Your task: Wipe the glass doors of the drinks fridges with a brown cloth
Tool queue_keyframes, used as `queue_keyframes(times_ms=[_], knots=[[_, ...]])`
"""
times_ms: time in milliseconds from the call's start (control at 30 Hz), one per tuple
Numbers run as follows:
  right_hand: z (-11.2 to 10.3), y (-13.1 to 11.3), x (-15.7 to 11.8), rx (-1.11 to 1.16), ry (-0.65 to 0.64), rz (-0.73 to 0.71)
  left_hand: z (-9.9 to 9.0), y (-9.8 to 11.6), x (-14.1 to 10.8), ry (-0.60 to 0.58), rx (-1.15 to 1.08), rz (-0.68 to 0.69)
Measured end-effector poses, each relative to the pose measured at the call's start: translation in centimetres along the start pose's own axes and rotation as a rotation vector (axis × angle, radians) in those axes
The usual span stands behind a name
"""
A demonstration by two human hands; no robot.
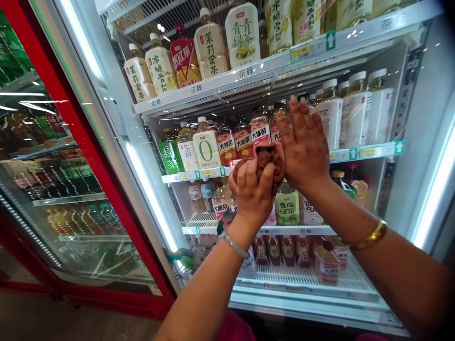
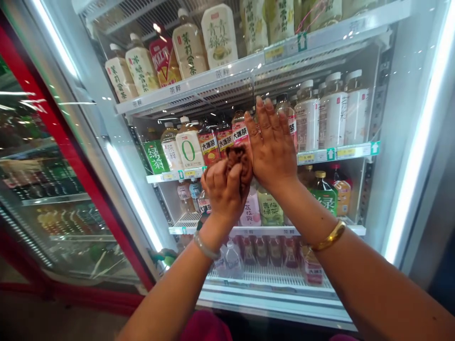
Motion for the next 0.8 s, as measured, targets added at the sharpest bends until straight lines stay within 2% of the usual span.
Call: queue_keyframes(times_ms=[67,167,233,300,400,467,533,600,733,800], knots=[[0.0,-0.2,-0.9,-0.041,0.014,-0.038,-0.2,-0.5,-1.0,-0.014,-0.030,-0.005],[-0.1,-0.4,-1.7,-0.090,0.066,-0.083,-0.9,-4.3,0.6,0.056,0.012,-0.232],[-0.2,-0.6,-1.7,-0.099,0.095,-0.104,-1.5,-5.9,1.4,0.132,0.061,-0.342],[-0.3,-0.7,-1.6,-0.094,0.112,-0.116,-2.1,-5.0,0.9,0.163,0.083,-0.306],[-0.3,-0.7,-1.9,-0.084,0.120,-0.113,-2.8,-1.2,-3.1,0.152,0.012,-0.124],[-0.3,-0.8,-3.1,-0.079,0.119,-0.101,-3.4,-0.2,-6.3,0.133,-0.013,-0.126],[-0.3,-1.0,-5.0,-0.074,0.112,-0.085,-4.1,-0.4,-8.2,0.129,0.003,-0.159],[-0.1,-1.3,-7.4,-0.073,0.094,-0.071,-4.4,-1.2,-8.2,0.132,0.028,-0.176],[0.3,-1.6,-11.5,-0.081,0.078,-0.053,-4.2,-3.3,-6.6,0.123,0.056,-0.275],[0.2,-1.7,-12.4,-0.075,0.093,-0.045,-4.1,-2.9,-6.7,0.142,0.076,-0.301]])
Point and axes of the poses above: each hand's wrist, its own x-axis towards the middle knuckle, its own z-axis out of the palm, y = z × x, the point moved 9 cm from there along x, towards the middle knuckle, and after that the axes turned 13 degrees about y, right-handed, at the moved point
